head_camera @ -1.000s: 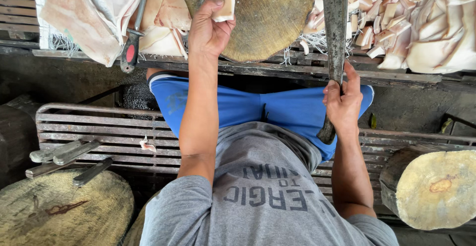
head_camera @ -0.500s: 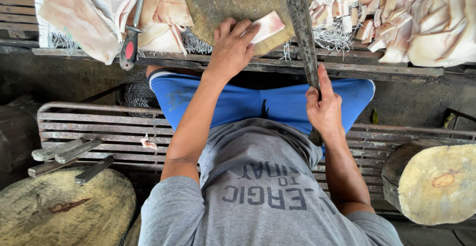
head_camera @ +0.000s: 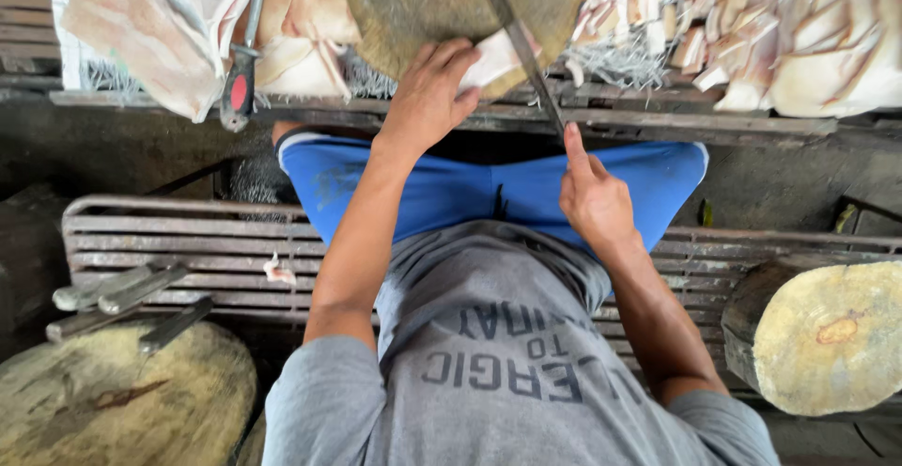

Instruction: The person cuts animal hides into smaller rectangular pieces using a large knife on a wooden block.

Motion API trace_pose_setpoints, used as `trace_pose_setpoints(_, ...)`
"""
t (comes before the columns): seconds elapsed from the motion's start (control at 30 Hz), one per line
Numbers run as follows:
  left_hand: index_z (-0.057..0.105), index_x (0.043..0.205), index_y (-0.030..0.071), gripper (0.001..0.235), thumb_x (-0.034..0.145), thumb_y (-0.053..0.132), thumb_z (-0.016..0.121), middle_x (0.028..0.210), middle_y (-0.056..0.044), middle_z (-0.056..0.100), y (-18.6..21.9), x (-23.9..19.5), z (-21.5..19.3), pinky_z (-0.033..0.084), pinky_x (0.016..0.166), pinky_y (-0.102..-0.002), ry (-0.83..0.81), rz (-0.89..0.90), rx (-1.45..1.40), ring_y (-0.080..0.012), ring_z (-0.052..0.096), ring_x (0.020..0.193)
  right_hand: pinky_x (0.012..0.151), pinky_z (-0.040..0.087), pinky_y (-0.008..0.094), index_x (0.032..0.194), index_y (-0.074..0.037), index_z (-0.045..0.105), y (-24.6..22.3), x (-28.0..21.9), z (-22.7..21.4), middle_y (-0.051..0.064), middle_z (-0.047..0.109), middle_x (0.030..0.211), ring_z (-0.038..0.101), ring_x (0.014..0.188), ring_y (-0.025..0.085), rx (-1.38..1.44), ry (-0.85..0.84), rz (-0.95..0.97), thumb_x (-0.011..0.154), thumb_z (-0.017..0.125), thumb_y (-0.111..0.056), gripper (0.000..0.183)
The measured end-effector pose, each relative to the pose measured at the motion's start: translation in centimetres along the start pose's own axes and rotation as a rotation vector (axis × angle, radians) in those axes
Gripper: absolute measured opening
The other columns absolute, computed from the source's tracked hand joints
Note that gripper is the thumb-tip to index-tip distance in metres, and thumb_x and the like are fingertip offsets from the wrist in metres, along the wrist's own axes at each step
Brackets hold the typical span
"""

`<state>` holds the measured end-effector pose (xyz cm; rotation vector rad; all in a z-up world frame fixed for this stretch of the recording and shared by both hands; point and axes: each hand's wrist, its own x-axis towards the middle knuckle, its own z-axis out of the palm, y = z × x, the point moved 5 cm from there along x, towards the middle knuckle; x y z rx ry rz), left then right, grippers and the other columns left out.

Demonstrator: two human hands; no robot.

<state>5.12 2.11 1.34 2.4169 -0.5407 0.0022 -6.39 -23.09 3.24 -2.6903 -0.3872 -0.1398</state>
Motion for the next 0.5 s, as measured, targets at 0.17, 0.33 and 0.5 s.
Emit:
trace_pose_setpoints(0.17,0.062,0.131,0.001,0.054,0.085,0.022,0.079,0.133,-0.019,0.057,0.4,-0.5,-1.6,0.045,0.105,-0.048,0.031,0.055,0.013,-0.0407,0.053,0.119,0.064,0.057,0.039,0.159,-0.011,0.047,0.6,-0.3,-4.2,0.018,0.065,0.078,0.063,0.063,0.025,0.257,0.036,0.193,0.101,0.062,0.004,0.062)
trace_pose_setpoints(0.33,0.060,0.132,0.002,0.051,0.087,0.019,0.078,0.128,-0.016,0.059,0.1,-2.0,-2.0,0.047,0.107,-0.047,-0.011,-0.004,0.084,-0.0389,0.055,0.121,0.069,0.061,0.033,0.165,-0.009,0.029,-0.8,-1.3,-8.3,0.015,0.071,0.094,0.070,0.072,0.020,0.484,0.406,-0.021,0.112,0.051,0.007,0.060)
trace_pose_setpoints(0.5,0.062,0.128,0.000,0.044,0.090,0.018,0.078,0.128,-0.016,0.062,-0.6,-2.5,-1.4,0.047,0.106,-0.045,0.022,0.011,0.092,-0.0382,0.056,0.121,0.065,0.055,0.047,0.152,-0.005,0.045,-1.9,0.5,-2.3,0.024,0.069,0.094,0.066,0.072,0.041,0.085,0.040,0.002,0.095,0.064,0.001,0.060)
